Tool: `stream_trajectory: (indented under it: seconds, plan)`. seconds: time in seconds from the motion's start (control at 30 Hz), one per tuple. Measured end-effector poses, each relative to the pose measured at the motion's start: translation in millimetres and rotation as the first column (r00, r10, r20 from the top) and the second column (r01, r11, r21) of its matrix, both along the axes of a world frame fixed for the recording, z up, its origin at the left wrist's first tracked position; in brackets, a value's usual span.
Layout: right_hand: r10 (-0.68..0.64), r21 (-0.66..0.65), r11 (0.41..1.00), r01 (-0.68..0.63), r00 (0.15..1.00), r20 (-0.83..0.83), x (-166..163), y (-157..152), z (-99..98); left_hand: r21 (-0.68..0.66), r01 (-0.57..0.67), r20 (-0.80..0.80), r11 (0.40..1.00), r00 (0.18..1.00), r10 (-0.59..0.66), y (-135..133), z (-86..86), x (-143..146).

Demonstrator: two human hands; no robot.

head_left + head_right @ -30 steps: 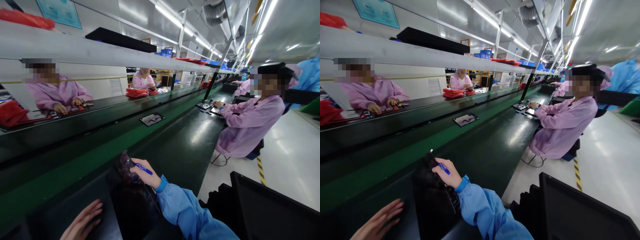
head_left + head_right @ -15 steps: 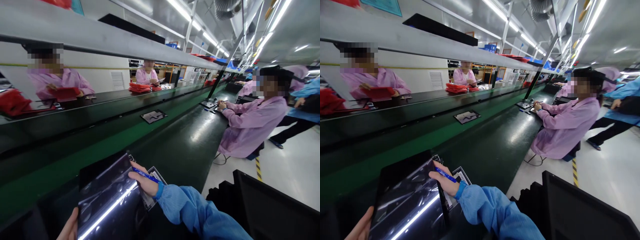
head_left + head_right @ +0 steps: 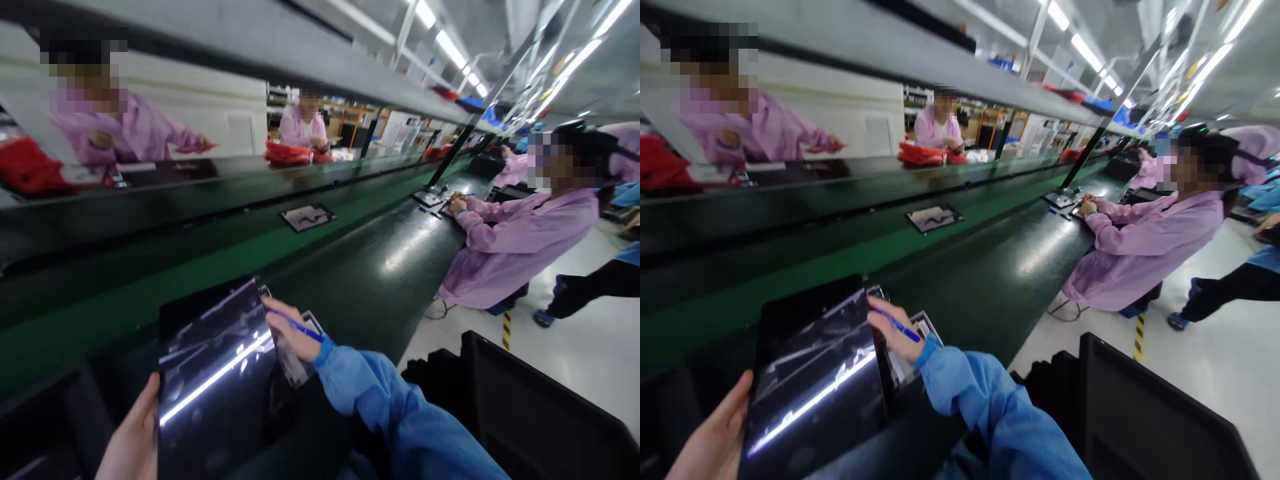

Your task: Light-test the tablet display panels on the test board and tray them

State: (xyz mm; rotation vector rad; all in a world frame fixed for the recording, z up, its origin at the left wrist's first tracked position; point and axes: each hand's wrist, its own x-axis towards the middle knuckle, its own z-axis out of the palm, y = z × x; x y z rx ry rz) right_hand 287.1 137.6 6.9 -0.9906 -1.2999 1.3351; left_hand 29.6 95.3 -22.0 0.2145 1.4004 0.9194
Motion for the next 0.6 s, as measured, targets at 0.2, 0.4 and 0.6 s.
stream_trajectory:
  seconds: [0.2,0.4,0.6]
  plan:
    - [-0.298,0.26,0.938,0.228,0.914,0.275,44,-5,-0.7,-0.107,-0.131,0.234,0.986,0.96,0.153,-1,59.9,4]
    - [-0.395,0.464,0.885,0.045,0.601,0.695,81,-22,-33.1,-0.046,-0.162,0.252,0.986,0.953,0.169,-10,58.7,-4]
    - [-0.314,0.406,0.913,-0.046,0.557,0.769,77,-17,-42.7,0.004,-0.16,0.335,0.987,0.93,0.149,-12,51.2,-6]
